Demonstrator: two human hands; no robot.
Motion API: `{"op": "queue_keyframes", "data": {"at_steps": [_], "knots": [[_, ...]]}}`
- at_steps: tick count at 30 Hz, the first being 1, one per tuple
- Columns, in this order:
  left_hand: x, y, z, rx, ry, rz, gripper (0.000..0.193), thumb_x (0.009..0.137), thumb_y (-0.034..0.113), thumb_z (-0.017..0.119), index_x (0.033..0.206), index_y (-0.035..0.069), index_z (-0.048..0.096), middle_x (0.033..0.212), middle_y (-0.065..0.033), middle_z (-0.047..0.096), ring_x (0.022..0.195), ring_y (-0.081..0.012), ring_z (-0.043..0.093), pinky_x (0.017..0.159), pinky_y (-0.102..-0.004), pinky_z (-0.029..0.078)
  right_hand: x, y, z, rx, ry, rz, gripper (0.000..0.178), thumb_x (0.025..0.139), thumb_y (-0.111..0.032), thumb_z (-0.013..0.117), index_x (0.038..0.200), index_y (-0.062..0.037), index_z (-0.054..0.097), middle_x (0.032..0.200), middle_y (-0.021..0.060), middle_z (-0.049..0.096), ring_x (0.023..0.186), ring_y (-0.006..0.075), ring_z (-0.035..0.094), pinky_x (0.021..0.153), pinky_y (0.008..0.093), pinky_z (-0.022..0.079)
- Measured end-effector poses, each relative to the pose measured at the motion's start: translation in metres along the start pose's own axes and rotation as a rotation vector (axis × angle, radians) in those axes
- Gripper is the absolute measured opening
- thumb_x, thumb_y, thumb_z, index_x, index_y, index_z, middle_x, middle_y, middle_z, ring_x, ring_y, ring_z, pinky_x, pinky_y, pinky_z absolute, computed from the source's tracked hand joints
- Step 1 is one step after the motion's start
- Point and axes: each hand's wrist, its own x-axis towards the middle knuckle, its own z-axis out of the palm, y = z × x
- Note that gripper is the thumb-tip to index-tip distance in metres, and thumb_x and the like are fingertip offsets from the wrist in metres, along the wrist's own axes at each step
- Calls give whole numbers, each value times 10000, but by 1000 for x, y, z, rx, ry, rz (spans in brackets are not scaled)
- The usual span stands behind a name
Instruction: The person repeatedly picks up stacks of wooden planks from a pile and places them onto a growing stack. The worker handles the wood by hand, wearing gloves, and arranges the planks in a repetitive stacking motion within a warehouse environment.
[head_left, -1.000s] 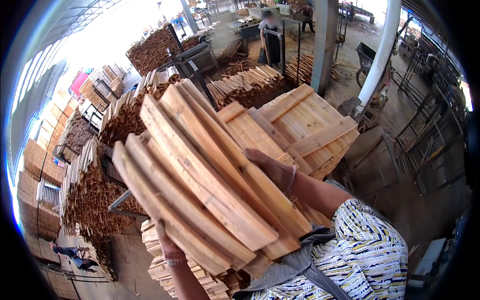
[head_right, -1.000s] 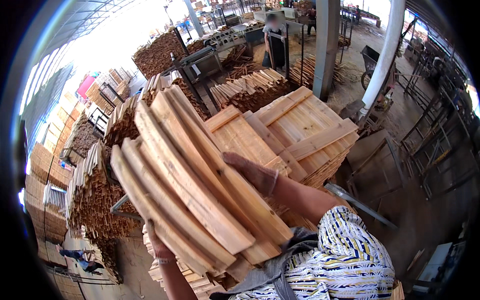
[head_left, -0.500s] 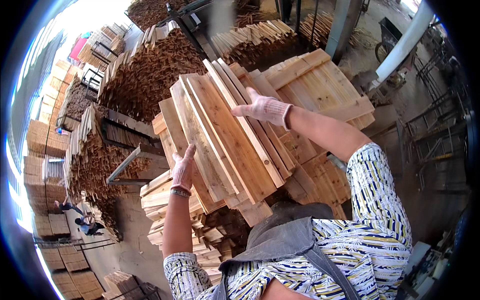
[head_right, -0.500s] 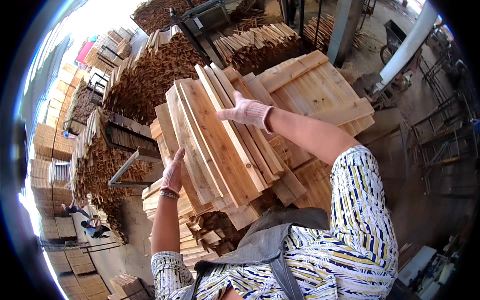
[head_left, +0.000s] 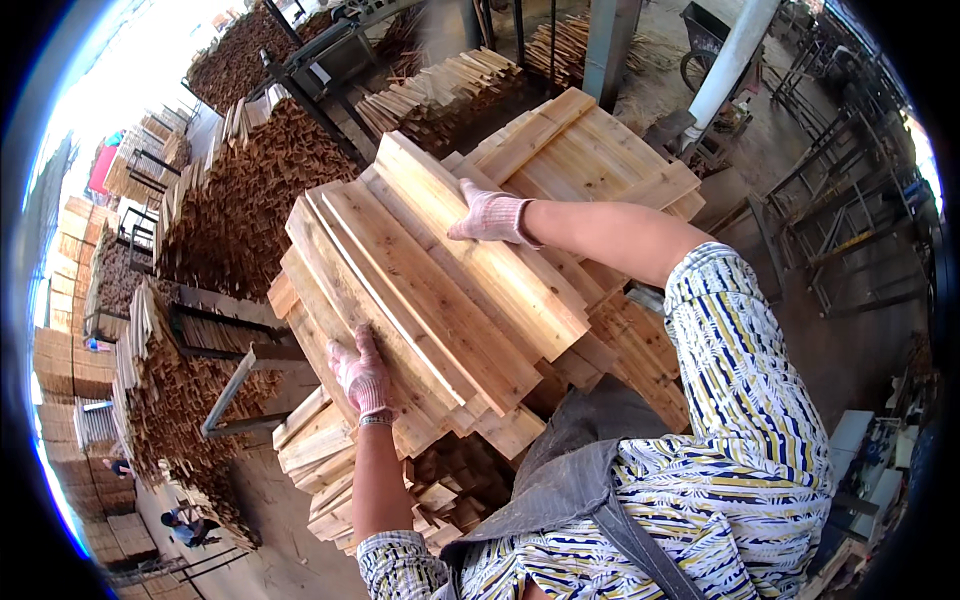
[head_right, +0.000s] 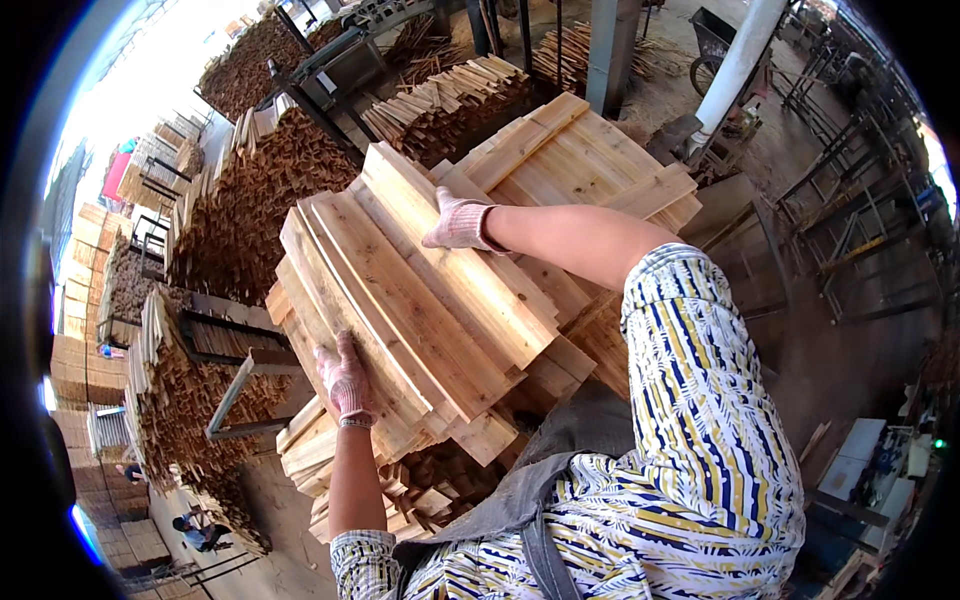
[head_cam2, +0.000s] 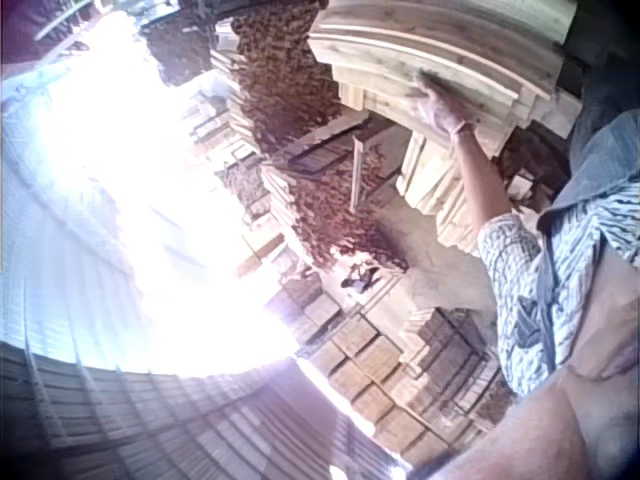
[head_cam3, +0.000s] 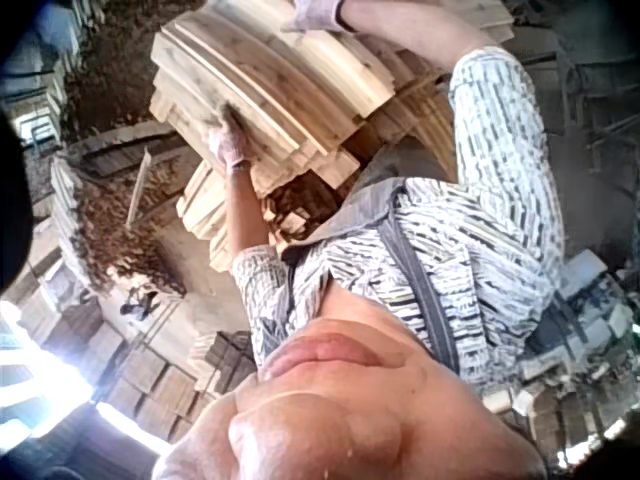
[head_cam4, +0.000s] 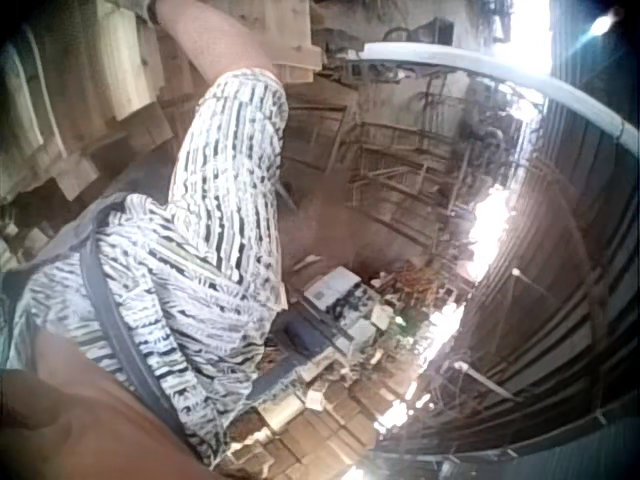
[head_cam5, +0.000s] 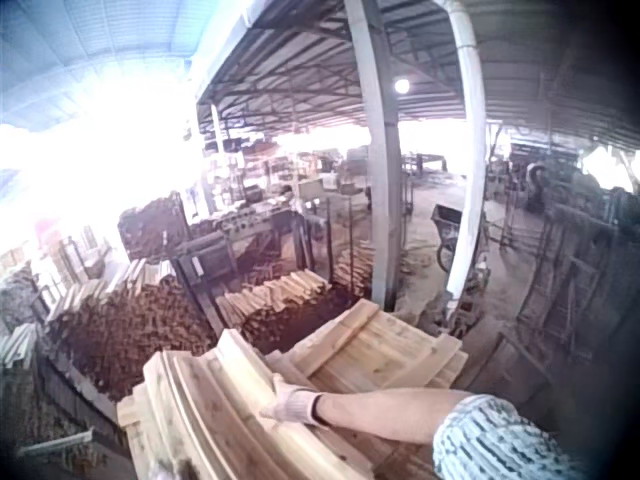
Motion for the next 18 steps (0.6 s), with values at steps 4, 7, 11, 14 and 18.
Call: {"op": "queue_keyframes", "data": {"at_steps": [4, 7, 11, 14, 18], "knots": [[17, -30, -5, -31, -39, 30, 1058, 898, 768, 444, 1556, -35, 237, 1581, -308, 278, 1475, -408, 286, 1217, -414, 234, -4, 7, -18, 154, -36, -16, 1059, 790, -303, 773, 1580, 12, 142, 1356, 307, 559, 1227, 371, 578, 1017, 401, 467], [10, 26, -27, -245, -289, -121, 1166, 835, 784, 550, 1570, -43, 182, 1567, -280, 341, 1466, -379, 319, 1201, -432, 274, 28, 88, -36, 479, -5, -116, 988, 732, -252, 827, 1476, 97, 280, 1143, 226, 643, 1035, 301, 635, 907, 390, 525], [-5, 67, -7, -5, -210, -187, 1009, 909, 760, 414, 1578, 25, 237, 1549, -317, 325, 1443, -457, 318, 1166, -489, 321, 7, 145, -96, 782, -143, -75, 795, 801, -220, 816, 1422, 82, 422, 1079, 131, 657, 868, 165, 621, 814, 306, 543], [-6, 51, 18, -68, 0, -223, 966, 901, 781, 379, 1546, 65, 328, 1514, -329, 340, 1400, -482, 357, 1151, -520, 321, 26, 207, -123, 796, -155, -102, 785, 814, -337, 805, 1417, 43, 475, 1074, 129, 664, 921, 185, 633, 878, 345, 530], [7, 35, 36, -110, 44, -138, 816, 940, 710, 377, 1426, 64, 487, 1407, -339, 446, 1306, -486, 446, 1102, -530, 332, 75, 263, -110, 14, -131, 144, 840, 856, -436, 729, 1457, 48, 398, 1318, 248, 586, 1287, 358, 539, 1081, 442, 425]]}}
